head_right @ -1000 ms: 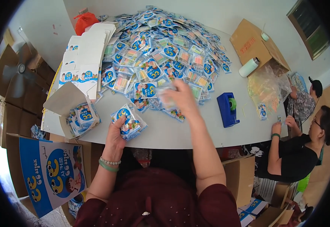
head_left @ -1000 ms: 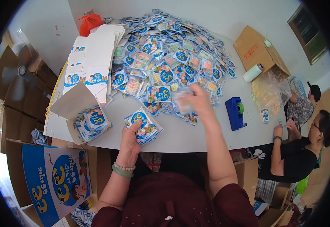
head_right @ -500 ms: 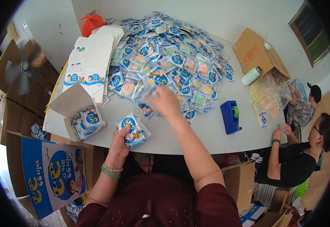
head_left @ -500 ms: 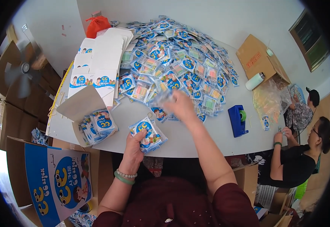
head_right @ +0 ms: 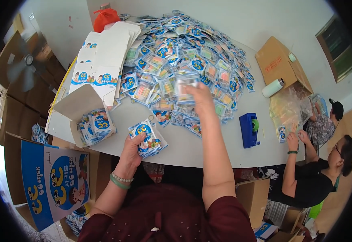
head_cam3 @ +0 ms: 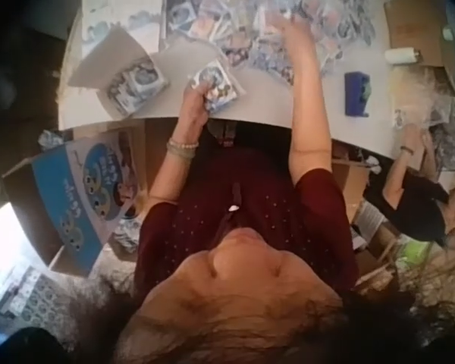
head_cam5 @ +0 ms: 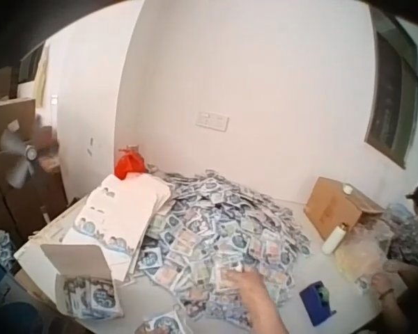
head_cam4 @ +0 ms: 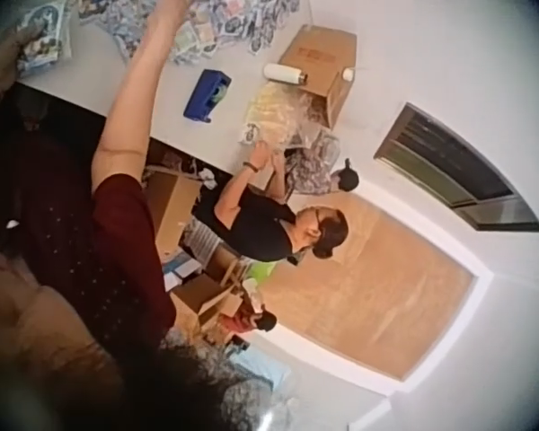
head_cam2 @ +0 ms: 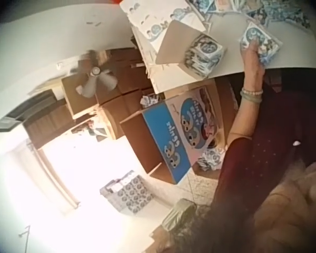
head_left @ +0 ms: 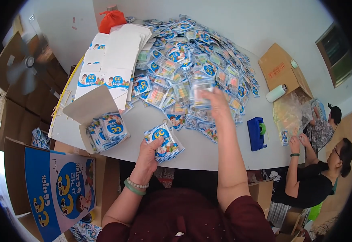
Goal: Assembling small cardboard boxes and filling them with individual product packets.
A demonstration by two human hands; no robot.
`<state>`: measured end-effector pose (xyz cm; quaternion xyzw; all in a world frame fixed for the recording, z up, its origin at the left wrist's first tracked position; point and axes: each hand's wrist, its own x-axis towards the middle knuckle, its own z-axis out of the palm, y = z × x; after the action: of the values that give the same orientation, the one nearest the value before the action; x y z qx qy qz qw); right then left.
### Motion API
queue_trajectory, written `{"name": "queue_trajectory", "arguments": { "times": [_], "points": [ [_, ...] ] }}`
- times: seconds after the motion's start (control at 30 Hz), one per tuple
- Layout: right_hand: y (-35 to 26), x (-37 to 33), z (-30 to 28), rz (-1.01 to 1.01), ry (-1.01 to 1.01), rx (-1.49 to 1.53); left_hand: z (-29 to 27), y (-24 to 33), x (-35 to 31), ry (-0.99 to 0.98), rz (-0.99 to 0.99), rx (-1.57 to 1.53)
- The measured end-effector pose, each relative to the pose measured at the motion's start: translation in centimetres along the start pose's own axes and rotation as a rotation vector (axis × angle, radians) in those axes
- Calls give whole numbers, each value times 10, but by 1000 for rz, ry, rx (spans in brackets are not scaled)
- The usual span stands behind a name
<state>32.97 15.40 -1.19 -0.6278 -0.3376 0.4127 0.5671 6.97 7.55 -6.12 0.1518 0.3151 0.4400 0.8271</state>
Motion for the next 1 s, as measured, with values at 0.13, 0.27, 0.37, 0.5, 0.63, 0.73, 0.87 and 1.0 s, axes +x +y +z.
{"name": "queue_trajectory", "arguments": {
  "times": [0.13,0.27,0.37,0.5,0.63,0.73,0.87,1.0],
  "points": [
    [8,5,45,-61,-53,-651,-3,-3,3,-15,-2,9],
    [16,2,59,-164,146,-1052,0,-6,2,20,2,-1],
    [10,-10,47,-213,156,-884,0,-3,0,17,-3,-29],
    [1,-24,18,-197,111,-295,-1,3,-4,-1,-9,-57],
    [11,-50,30,116,-284,-163,0,3,-15,42,8,-26],
    [16,-55,38,-242,-258,-598,-1,5,-31,69,41,89],
    [23,-45,63,-492,-319,-497,-10,8,-43,80,23,79],
    [21,-74,79,-349,-489,-1241,-14,11,-51,96,23,66]
  ]
}}
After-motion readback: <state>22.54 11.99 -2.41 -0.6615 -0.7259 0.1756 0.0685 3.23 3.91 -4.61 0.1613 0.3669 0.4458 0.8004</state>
